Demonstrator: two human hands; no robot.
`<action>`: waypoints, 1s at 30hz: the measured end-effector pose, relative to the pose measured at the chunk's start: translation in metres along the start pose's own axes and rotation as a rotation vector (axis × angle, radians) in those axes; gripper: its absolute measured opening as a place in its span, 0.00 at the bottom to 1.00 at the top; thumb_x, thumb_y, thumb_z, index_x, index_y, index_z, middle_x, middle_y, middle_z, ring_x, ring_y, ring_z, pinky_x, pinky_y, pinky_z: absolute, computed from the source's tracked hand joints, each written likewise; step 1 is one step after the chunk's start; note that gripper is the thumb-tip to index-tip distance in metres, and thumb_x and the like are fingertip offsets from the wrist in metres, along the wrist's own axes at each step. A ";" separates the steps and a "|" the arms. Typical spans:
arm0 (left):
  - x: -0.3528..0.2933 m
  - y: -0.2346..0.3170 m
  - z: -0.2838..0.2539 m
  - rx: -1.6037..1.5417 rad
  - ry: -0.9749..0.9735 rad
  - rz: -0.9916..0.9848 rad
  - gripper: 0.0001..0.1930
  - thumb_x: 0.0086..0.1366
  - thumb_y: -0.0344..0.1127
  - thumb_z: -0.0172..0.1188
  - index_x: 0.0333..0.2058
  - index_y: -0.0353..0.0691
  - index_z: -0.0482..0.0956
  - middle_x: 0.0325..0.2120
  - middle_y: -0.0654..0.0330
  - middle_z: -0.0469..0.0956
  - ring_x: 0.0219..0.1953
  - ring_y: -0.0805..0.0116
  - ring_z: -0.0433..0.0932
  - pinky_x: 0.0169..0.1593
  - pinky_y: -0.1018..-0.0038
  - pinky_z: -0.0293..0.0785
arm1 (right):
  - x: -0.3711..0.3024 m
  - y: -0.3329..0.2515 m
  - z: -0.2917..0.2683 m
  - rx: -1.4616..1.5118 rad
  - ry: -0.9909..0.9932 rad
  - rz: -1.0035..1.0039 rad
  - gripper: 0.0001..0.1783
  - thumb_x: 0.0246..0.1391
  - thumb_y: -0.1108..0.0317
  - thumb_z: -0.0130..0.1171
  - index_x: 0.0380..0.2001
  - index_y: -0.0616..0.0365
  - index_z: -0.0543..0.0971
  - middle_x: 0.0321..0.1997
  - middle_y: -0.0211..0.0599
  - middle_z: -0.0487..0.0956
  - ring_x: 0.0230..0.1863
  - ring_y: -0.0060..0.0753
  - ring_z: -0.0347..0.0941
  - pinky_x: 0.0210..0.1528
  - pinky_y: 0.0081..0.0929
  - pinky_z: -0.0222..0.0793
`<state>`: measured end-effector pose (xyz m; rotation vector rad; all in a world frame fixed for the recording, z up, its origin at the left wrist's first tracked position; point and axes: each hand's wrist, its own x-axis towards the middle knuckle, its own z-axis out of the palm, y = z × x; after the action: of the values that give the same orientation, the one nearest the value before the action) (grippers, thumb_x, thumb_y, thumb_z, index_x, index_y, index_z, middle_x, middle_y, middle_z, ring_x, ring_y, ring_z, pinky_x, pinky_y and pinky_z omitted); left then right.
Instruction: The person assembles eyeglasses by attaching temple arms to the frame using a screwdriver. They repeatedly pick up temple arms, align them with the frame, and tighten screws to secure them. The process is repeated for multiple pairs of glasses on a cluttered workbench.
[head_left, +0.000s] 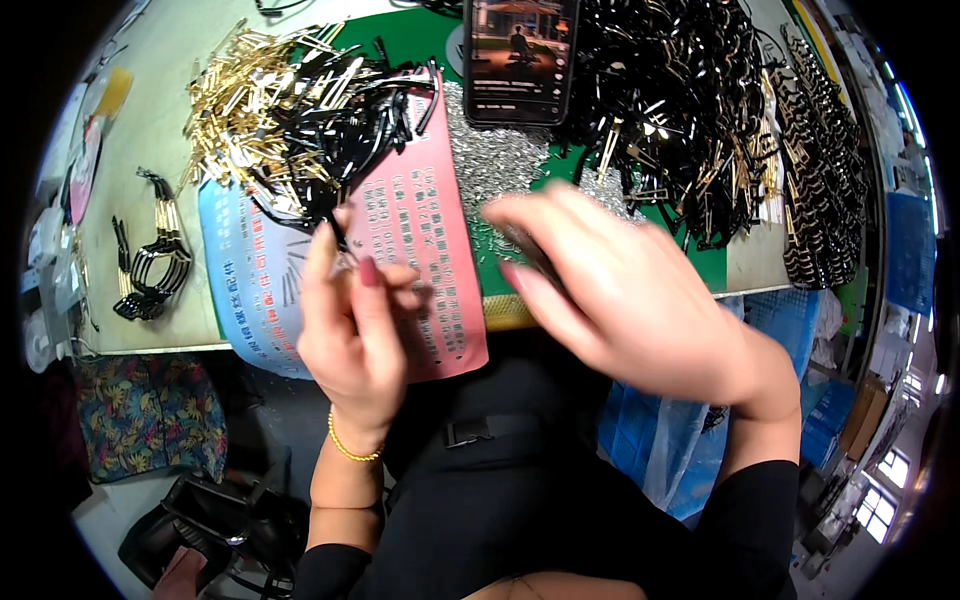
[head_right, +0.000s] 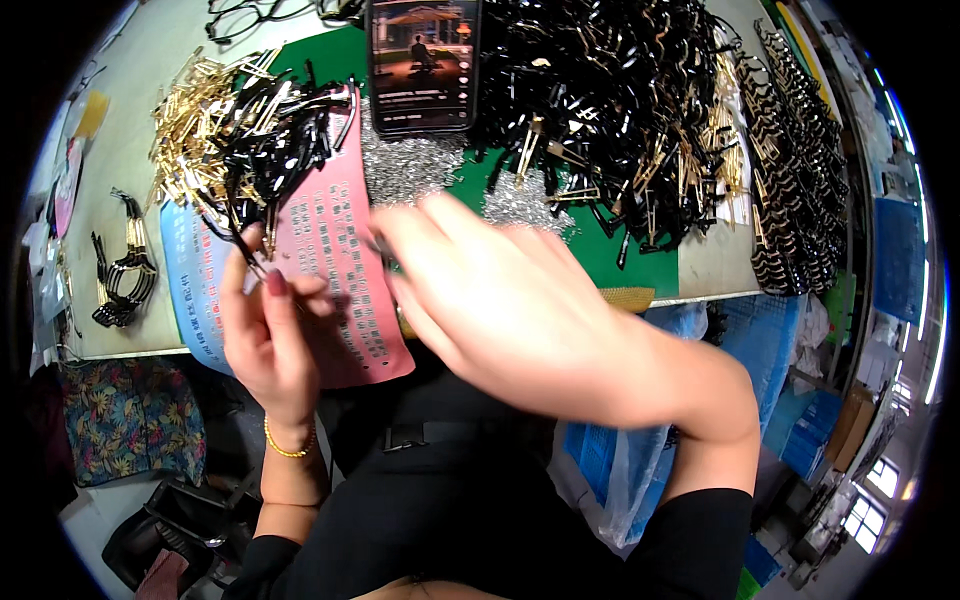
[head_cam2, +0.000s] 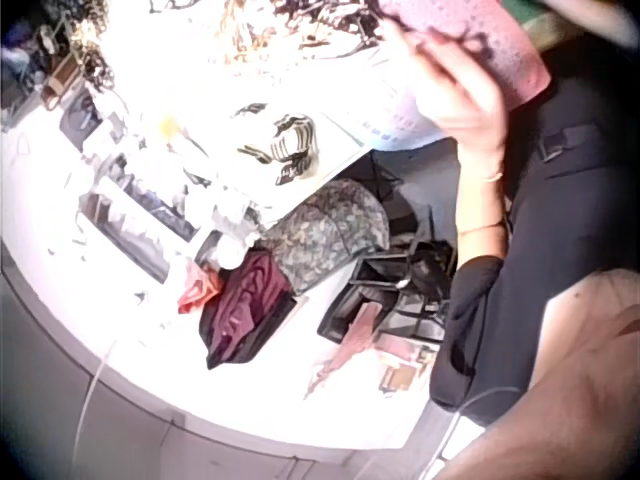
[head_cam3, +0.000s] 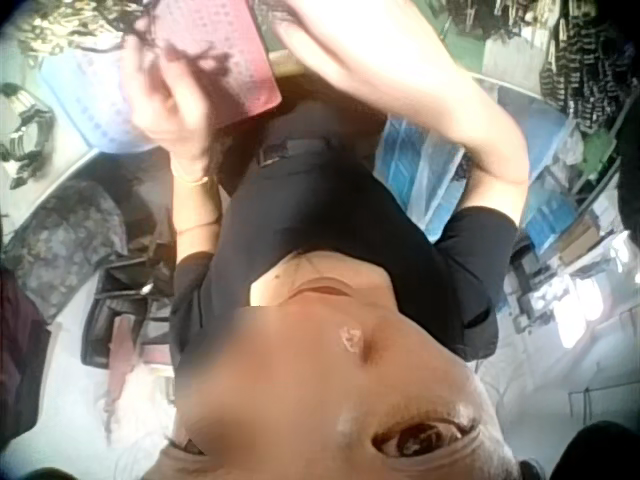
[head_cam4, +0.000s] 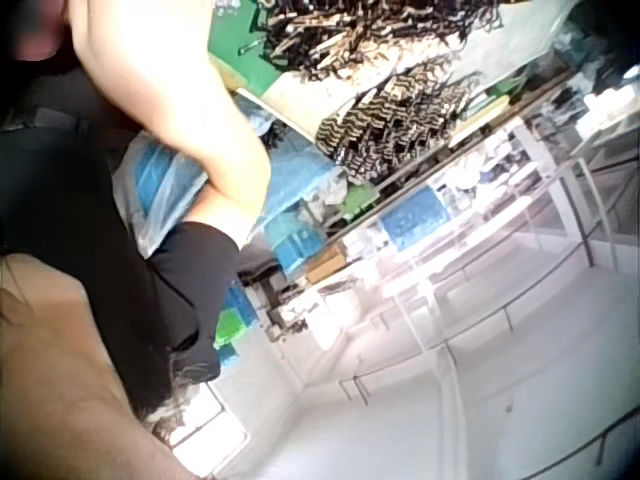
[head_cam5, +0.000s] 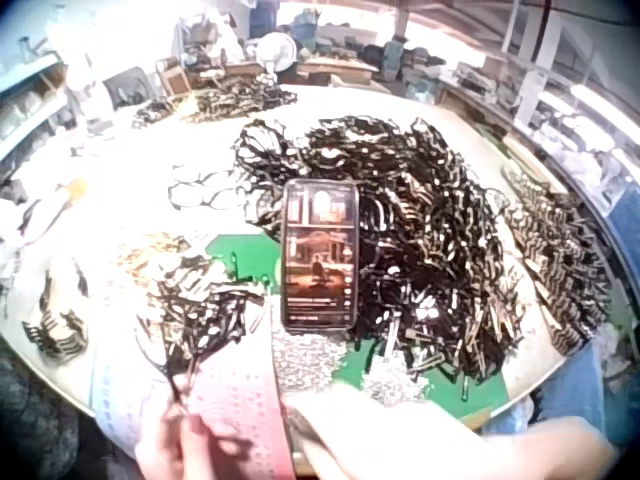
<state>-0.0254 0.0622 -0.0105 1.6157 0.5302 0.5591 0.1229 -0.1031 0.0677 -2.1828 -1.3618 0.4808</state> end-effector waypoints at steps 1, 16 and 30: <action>0.004 -0.003 -0.002 -0.063 -0.002 0.033 0.15 0.75 0.24 0.47 0.58 0.30 0.67 0.42 0.49 0.83 0.34 0.68 0.84 0.42 0.71 0.81 | 0.023 0.001 0.006 -0.119 0.057 -0.047 0.15 0.53 0.73 0.60 0.42 0.68 0.71 0.37 0.51 0.74 0.28 0.57 0.79 0.29 0.45 0.76; 0.123 0.002 -0.096 0.675 0.219 0.224 0.12 0.69 0.36 0.61 0.42 0.33 0.84 0.36 0.50 0.83 0.38 0.56 0.82 0.44 0.67 0.75 | 0.117 -0.008 0.042 -0.374 0.151 -0.072 0.10 0.52 0.79 0.55 0.39 0.70 0.70 0.33 0.56 0.78 0.36 0.60 0.79 0.37 0.48 0.76; 0.127 0.004 -0.084 0.884 0.332 0.376 0.17 0.71 0.24 0.52 0.56 0.41 0.77 0.43 0.50 0.81 0.42 0.60 0.82 0.44 0.67 0.75 | -0.033 0.002 -0.001 0.595 0.227 0.216 0.11 0.62 0.71 0.63 0.38 0.64 0.70 0.33 0.39 0.77 0.29 0.32 0.77 0.32 0.31 0.72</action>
<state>0.0204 0.2060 0.0088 2.5114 0.7893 0.9665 0.1112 -0.1338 0.0684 -1.8190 -0.7396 0.6046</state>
